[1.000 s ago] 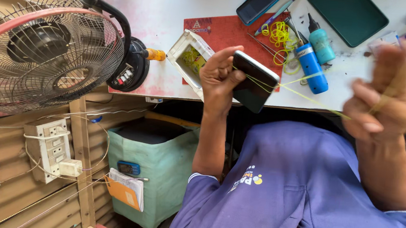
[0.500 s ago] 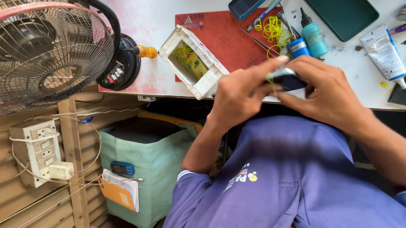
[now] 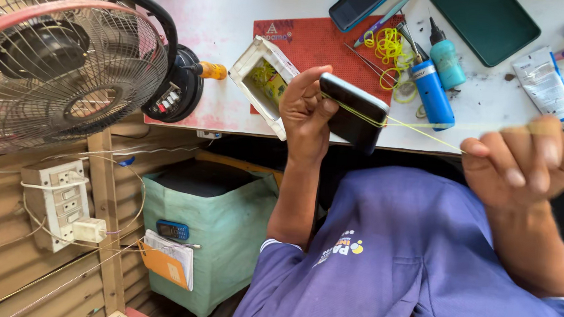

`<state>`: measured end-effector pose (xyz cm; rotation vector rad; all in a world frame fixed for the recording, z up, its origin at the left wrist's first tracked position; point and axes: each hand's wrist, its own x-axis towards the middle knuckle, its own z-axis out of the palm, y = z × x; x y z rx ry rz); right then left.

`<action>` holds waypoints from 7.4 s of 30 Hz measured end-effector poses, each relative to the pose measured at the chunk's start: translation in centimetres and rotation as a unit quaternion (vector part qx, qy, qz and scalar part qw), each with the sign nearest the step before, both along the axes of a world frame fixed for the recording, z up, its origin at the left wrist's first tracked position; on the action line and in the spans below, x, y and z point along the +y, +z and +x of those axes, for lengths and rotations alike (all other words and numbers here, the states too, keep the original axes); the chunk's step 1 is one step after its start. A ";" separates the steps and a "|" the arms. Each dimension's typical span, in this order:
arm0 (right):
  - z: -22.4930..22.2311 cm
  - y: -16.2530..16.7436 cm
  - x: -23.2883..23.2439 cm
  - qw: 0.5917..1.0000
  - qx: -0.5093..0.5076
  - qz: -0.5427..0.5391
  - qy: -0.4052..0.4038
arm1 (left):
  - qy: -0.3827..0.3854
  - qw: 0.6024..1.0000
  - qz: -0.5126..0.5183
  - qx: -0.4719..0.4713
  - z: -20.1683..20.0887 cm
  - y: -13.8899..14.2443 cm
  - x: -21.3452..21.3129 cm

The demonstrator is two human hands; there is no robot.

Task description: The person applies adhesive to a smartphone back cover, aligns and presses it onto the phone body, then secures the assembly with multiple rubber bands. The person also handles a SIM tray and a small white box during the process.

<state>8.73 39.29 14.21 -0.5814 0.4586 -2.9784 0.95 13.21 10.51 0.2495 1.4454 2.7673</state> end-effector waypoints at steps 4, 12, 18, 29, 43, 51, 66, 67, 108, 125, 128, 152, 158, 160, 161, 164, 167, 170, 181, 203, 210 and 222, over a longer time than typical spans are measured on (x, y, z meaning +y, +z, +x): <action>-1.2 2.9 -1.7 0.971 -0.106 0.211 -0.028 | -0.009 0.991 -0.112 0.067 0.9 1.4 0.2; -4.1 5.6 -3.5 0.501 0.170 0.847 -0.046 | -0.083 0.748 -0.531 0.388 2.4 3.8 -0.9; -7.4 0.8 -2.3 0.558 0.172 0.804 -0.112 | 0.026 0.853 -0.494 0.167 4.6 1.2 -0.8; -8.8 -11.0 -3.8 0.236 0.328 0.881 -0.247 | 0.027 0.977 0.023 -0.210 5.4 -2.1 -3.0; -3.8 -0.8 -1.5 0.838 -0.159 0.519 -0.059 | 0.129 0.963 0.176 -0.159 2.8 -4.5 -0.8; -5.9 -2.2 -3.5 0.771 -0.146 0.615 -0.079 | 0.117 0.964 0.202 -0.128 2.6 -3.6 3.4; -3.9 -6.5 -4.5 0.897 -0.246 0.331 -0.157 | -0.074 0.991 0.055 -0.098 -0.3 -0.6 2.8; -3.6 -6.2 -3.2 0.887 -0.222 0.374 -0.157 | -0.112 0.989 -0.033 -0.086 -0.4 0.1 1.4; -3.6 5.2 0.4 0.554 0.119 0.804 -0.180 | -0.111 0.698 -0.571 0.417 -1.3 6.8 0.8; -0.9 -6.8 -3.3 0.794 -0.079 0.525 -0.297 | -0.132 0.965 -0.218 -0.067 1.0 2.2 2.0; -0.3 -7.4 -4.1 0.764 -0.061 0.547 -0.337 | -0.137 0.973 -0.161 -0.091 0.7 1.5 2.2; -10.9 -12.2 0.1 0.272 0.288 0.857 -0.331 | 0.006 0.979 -0.116 -0.169 4.5 -0.8 -5.4; -11.4 -10.2 0.5 0.367 0.242 0.849 -0.294 | -0.037 0.976 -0.160 -0.140 4.2 -1.0 -4.1; -10.4 -8.7 0.8 0.446 0.198 0.823 -0.290 | -0.052 0.972 -0.187 -0.132 4.1 -1.4 -4.0; -9.7 -8.0 0.9 0.482 0.177 0.804 -0.300 | -0.057 0.967 -0.218 -0.121 3.9 -1.6 -3.8; -8.0 -6.6 0.8 0.664 0.054 0.696 -0.268 | -0.065 0.942 -0.319 -0.085 3.4 -1.3 -3.2; -6.7 -6.0 0.5 0.826 -0.061 0.524 -0.199 | -0.058 0.901 -0.427 -0.054 3.0 -0.2 -2.5; -5.6 -5.7 0.8 0.919 -0.145 0.353 -0.101 | -0.050 0.855 -0.516 -0.012 2.3 0.9 -1.8; -6.3 -0.4 -0.9 0.767 -0.050 0.639 -0.017 | -0.103 0.769 -0.626 0.080 0.8 1.7 -1.1; 5.4 -6.7 2.7 0.986 -0.032 -0.160 -0.030 | -0.114 0.990 -0.027 -0.078 -3.3 3.5 -1.6; -3.0 -2.8 0.1 0.988 -0.015 0.126 0.082 | -0.250 0.875 -0.407 0.082 -1.6 8.2 -0.2; 4.5 -1.0 2.0 0.767 -0.044 0.609 -0.197 | -0.048 0.978 -0.196 -0.059 -3.4 4.2 -3.6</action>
